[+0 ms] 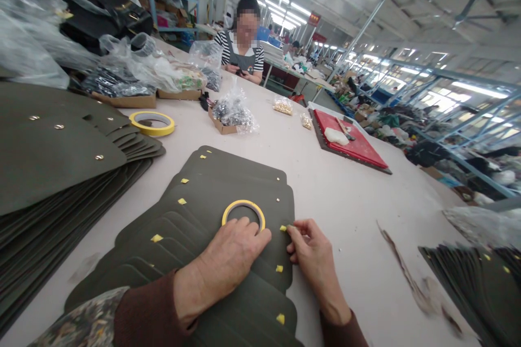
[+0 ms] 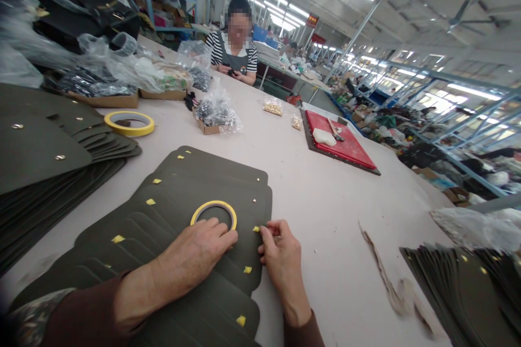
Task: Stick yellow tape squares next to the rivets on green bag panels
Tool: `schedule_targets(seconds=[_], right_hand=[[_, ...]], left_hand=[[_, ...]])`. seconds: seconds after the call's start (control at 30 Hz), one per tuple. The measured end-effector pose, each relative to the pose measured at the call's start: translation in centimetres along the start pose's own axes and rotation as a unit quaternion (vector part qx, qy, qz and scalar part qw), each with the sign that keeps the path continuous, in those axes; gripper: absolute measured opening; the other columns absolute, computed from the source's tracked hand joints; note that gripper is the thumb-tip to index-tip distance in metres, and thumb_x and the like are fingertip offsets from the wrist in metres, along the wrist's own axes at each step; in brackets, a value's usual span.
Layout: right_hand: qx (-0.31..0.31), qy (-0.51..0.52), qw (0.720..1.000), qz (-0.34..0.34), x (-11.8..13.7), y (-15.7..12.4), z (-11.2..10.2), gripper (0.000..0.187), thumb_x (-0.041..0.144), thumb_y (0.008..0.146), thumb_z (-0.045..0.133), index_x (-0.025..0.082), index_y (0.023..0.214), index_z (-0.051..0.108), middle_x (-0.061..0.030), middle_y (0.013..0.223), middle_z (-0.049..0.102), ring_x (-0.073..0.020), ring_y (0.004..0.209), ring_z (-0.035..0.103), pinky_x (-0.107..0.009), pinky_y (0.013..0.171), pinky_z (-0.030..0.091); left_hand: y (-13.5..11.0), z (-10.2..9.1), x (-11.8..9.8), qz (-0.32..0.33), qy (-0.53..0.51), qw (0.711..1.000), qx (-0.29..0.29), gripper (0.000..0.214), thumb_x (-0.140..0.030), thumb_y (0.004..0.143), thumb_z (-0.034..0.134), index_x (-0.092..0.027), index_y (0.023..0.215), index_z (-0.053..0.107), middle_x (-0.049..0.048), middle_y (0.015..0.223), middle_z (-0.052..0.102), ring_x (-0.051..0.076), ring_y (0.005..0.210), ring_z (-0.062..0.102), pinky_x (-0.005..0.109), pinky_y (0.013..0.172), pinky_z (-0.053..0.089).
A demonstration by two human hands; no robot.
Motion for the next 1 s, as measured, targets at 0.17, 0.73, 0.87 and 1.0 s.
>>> schedule_targets(seconds=[0.17, 0.73, 0.87, 1.0], right_hand=[[-0.02, -0.102, 0.989, -0.107, 0.5, -0.6, 0.1, 0.026, 0.041, 0.086, 0.058, 0.019, 0.082, 0.071, -0.0046, 0.069, 0.069, -0.0167, 0.061, 0.063, -0.026, 0.056, 0.049], [0.125, -0.164, 0.975, -0.08, 2.4, 0.4, -0.3, 0.015, 0.028, 0.077, 0.062, 0.02, 0.065, 0.067, 0.0061, 0.048, 0.05, -0.0098, 0.045, 0.045, -0.021, 0.044, 0.028], [0.083, -0.145, 0.979, -0.113, 2.5, 0.6, -0.6, 0.015, 0.03, 0.082, 0.06, 0.02, 0.078, 0.07, 0.0029, 0.058, 0.06, -0.012, 0.051, 0.052, -0.023, 0.051, 0.038], [0.025, -0.164, 0.959, -0.228, 3.0, 1.1, -0.3, 0.022, 0.019, 0.09, 0.048, 0.02, 0.097, 0.069, -0.0046, 0.091, 0.068, -0.0167, 0.082, 0.063, -0.029, 0.077, 0.048]], left_hand=[[-0.1, 0.0, 0.0, 0.01, 0.007, 1.0, -0.009, 0.009, -0.016, 0.094, 0.046, -0.021, 0.093, 0.054, 0.0037, 0.085, 0.059, 0.022, 0.079, 0.054, 0.035, 0.07, 0.045], [0.7, -1.2, 1.4, 0.015, -0.061, 0.998, 0.024, 0.013, -0.022, 0.097, 0.041, -0.019, 0.094, 0.053, 0.0033, 0.088, 0.063, 0.02, 0.085, 0.059, 0.031, 0.076, 0.048], [0.8, -1.1, 1.7, 0.011, -0.084, 0.996, 0.011, 0.015, -0.022, 0.098, 0.039, -0.02, 0.096, 0.053, 0.0027, 0.087, 0.061, 0.019, 0.085, 0.059, 0.031, 0.077, 0.048], [1.1, -1.4, 2.3, -0.019, -0.065, 0.998, -0.011, 0.017, -0.022, 0.099, 0.038, -0.019, 0.097, 0.054, 0.0032, 0.089, 0.061, 0.019, 0.086, 0.057, 0.031, 0.077, 0.048]])
Point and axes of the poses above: each hand's wrist, its own y-axis towards the middle knuckle, its own z-axis out of the palm, x = y × z, the point moved 4 cm from there along y, towards the middle knuckle
